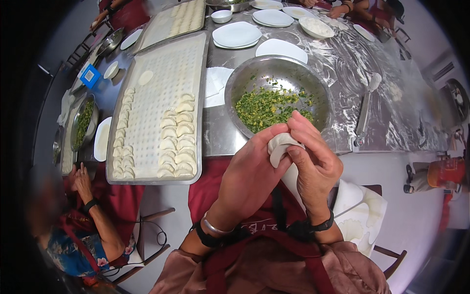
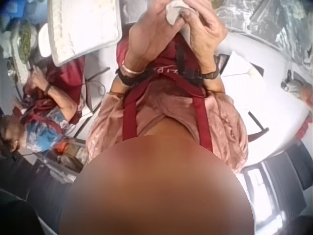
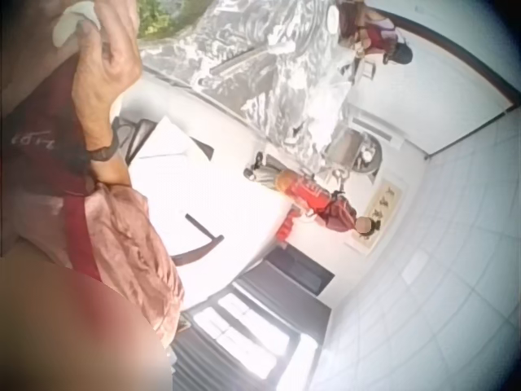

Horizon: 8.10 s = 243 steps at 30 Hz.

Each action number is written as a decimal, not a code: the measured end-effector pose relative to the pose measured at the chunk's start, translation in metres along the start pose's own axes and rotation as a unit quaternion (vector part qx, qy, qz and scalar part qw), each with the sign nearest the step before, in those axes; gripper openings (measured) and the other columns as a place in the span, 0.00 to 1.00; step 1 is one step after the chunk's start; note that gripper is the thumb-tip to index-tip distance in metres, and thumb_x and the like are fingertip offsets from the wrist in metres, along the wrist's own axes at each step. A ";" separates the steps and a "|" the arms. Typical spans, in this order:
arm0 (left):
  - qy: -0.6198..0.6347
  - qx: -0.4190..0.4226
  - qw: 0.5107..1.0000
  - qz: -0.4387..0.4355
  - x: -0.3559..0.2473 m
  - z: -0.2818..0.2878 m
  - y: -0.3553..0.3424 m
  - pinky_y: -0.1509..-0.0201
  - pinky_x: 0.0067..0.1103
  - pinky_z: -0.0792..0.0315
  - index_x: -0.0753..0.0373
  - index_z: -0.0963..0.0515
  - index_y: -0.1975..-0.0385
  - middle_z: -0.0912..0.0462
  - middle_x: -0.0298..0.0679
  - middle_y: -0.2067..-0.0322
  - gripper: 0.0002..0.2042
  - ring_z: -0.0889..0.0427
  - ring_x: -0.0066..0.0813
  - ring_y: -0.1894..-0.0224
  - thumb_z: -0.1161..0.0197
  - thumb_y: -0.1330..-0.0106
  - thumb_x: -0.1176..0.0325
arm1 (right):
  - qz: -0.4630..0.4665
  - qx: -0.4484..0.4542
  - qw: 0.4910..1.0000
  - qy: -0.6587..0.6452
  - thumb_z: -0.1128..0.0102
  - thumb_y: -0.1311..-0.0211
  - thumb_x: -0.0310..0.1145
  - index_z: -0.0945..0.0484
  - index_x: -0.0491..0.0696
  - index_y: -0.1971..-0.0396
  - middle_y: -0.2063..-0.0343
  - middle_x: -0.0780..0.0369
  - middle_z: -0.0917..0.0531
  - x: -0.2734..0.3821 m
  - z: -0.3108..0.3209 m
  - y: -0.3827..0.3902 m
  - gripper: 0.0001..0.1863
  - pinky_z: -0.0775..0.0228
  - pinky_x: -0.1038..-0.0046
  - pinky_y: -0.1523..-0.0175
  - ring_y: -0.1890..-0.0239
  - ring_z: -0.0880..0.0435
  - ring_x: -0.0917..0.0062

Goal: The person prepares dumplings at a large stainless steel table with several other people. They use a small spoon to place green filling onto a circular dough wrapper held in their hand, then fold and crimp the edges to seal it before placing the finished dumpling onto a large metal tray.

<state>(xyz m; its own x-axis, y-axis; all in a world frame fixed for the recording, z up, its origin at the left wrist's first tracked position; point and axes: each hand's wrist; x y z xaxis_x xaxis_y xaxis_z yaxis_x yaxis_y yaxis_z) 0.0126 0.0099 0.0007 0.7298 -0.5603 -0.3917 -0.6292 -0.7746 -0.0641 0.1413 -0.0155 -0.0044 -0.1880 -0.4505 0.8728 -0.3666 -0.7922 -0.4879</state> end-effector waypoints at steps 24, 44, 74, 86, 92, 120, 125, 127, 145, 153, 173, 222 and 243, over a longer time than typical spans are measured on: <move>-0.029 0.018 0.999 0.038 0.013 0.011 -0.007 0.29 0.35 0.53 0.71 0.43 0.37 0.43 0.49 0.36 0.31 0.45 0.40 0.33 0.49 0.30 0.53 | 0.044 0.086 0.993 0.067 0.37 0.48 0.23 0.18 0.42 0.68 0.55 0.63 0.17 -0.004 0.023 -0.010 0.07 0.36 0.59 0.36 0.38 0.31 0.61; -0.026 -0.036 0.999 0.032 -0.017 0.021 0.001 0.24 0.37 0.61 0.81 0.50 0.37 0.46 0.62 0.36 0.35 0.51 0.52 0.30 0.44 0.33 0.60 | -0.148 -0.193 0.952 0.186 0.48 0.34 0.34 0.21 0.45 0.52 0.55 0.56 0.18 -0.106 0.153 -0.017 0.15 0.30 0.75 0.49 0.54 0.20 0.76; -0.083 0.064 0.989 0.104 -0.040 0.056 -0.021 0.30 0.38 0.43 0.78 0.43 0.39 0.36 0.60 0.41 0.35 0.36 0.51 0.37 0.43 0.34 0.53 | -0.050 -0.186 0.841 0.505 0.42 0.46 0.27 0.18 0.50 0.63 0.58 0.66 0.17 -0.170 0.142 -0.018 0.10 0.28 0.70 0.49 0.53 0.21 0.69; -0.088 0.099 0.971 0.197 -0.045 0.059 -0.028 0.29 0.38 0.46 0.78 0.44 0.38 0.37 0.60 0.40 0.35 0.39 0.53 0.35 0.43 0.34 0.54 | -0.060 -0.201 0.838 0.504 0.41 0.46 0.26 0.18 0.50 0.63 0.59 0.65 0.16 -0.169 0.139 -0.019 0.11 0.27 0.70 0.49 0.53 0.21 0.69; -0.083 0.096 0.970 0.206 -0.043 0.058 -0.028 0.28 0.39 0.50 0.78 0.44 0.38 0.37 0.60 0.40 0.35 0.41 0.55 0.34 0.43 0.34 0.54 | -0.044 -0.200 0.842 0.500 0.41 0.47 0.25 0.17 0.48 0.65 0.58 0.65 0.16 -0.169 0.139 -0.019 0.10 0.27 0.70 0.49 0.53 0.21 0.69; -0.094 0.077 0.987 0.103 -0.004 0.022 -0.016 0.26 0.40 0.53 0.80 0.43 0.40 0.36 0.61 0.41 0.32 0.38 0.50 0.36 0.45 0.32 0.57 | -0.035 -0.191 0.861 0.470 0.46 0.47 0.23 0.22 0.46 0.60 0.60 0.57 0.20 -0.167 0.138 -0.013 0.13 0.30 0.65 0.49 0.54 0.23 0.62; -0.097 0.081 0.987 0.102 0.007 0.013 -0.012 0.26 0.41 0.52 0.80 0.42 0.41 0.36 0.61 0.41 0.31 0.40 0.53 0.35 0.46 0.32 0.58 | -0.032 -0.199 0.862 0.465 0.46 0.47 0.24 0.22 0.47 0.59 0.59 0.58 0.20 -0.167 0.140 -0.010 0.14 0.31 0.65 0.49 0.54 0.24 0.62; -0.115 0.082 0.984 0.106 0.007 0.010 -0.011 0.26 0.41 0.52 0.80 0.41 0.41 0.36 0.62 0.41 0.30 0.40 0.54 0.35 0.46 0.32 0.58 | -0.028 -0.200 0.864 0.461 0.46 0.47 0.24 0.22 0.47 0.59 0.59 0.58 0.21 -0.170 0.141 -0.011 0.14 0.32 0.65 0.48 0.53 0.24 0.63; -0.098 0.048 0.986 0.125 0.015 0.008 -0.009 0.27 0.41 0.52 0.81 0.45 0.39 0.38 0.65 0.40 0.32 0.42 0.57 0.35 0.47 0.31 0.58 | -0.044 -0.205 0.856 0.473 0.46 0.44 0.25 0.22 0.49 0.57 0.58 0.58 0.21 -0.174 0.141 -0.008 0.14 0.32 0.64 0.49 0.52 0.25 0.62; -0.067 0.054 0.989 0.116 0.014 0.014 -0.010 0.27 0.42 0.52 0.82 0.44 0.40 0.38 0.64 0.41 0.31 0.41 0.57 0.35 0.47 0.31 0.59 | -0.046 -0.189 0.859 0.474 0.47 0.42 0.25 0.22 0.48 0.55 0.57 0.60 0.20 -0.170 0.138 -0.012 0.14 0.34 0.66 0.46 0.50 0.25 0.65; -0.076 0.061 0.987 0.127 0.017 0.013 -0.010 0.26 0.41 0.53 0.80 0.42 0.41 0.36 0.61 0.41 0.31 0.40 0.53 0.35 0.45 0.32 0.58 | -0.015 -0.210 0.860 0.465 0.45 0.48 0.23 0.22 0.49 0.59 0.58 0.58 0.21 -0.180 0.140 -0.009 0.15 0.33 0.63 0.48 0.52 0.25 0.62; -0.019 0.091 0.993 0.068 0.018 -0.004 -0.046 0.28 0.37 0.45 0.78 0.39 0.42 0.33 0.58 0.43 0.28 0.40 0.50 0.34 0.47 0.30 0.58 | -0.171 -0.180 0.961 0.126 0.48 0.35 0.33 0.21 0.42 0.54 0.59 0.60 0.16 -0.050 0.135 -0.008 0.15 0.32 0.78 0.49 0.58 0.21 0.81; -0.039 0.078 0.993 0.083 0.037 -0.019 -0.018 0.32 0.32 0.43 0.71 0.44 0.36 0.33 0.47 0.42 0.31 0.34 0.37 0.39 0.50 0.31 0.54 | 0.046 -0.105 0.986 0.125 0.35 0.55 0.21 0.20 0.40 0.57 0.49 0.55 0.21 0.021 0.050 0.020 0.20 0.36 0.65 0.38 0.41 0.27 0.62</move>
<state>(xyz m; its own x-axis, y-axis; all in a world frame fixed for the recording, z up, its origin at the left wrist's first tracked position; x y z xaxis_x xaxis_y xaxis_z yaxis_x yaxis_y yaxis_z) 0.0560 -0.0026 0.0051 0.5938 -0.6467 -0.4788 -0.7770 -0.6155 -0.1324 0.1757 -0.0613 0.0031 -0.4379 -0.3810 0.8143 -0.5126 -0.6383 -0.5743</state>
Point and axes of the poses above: each hand's wrist, its own y-axis away from the middle knuckle, its own z-axis out of the back of the hand, x = y × z
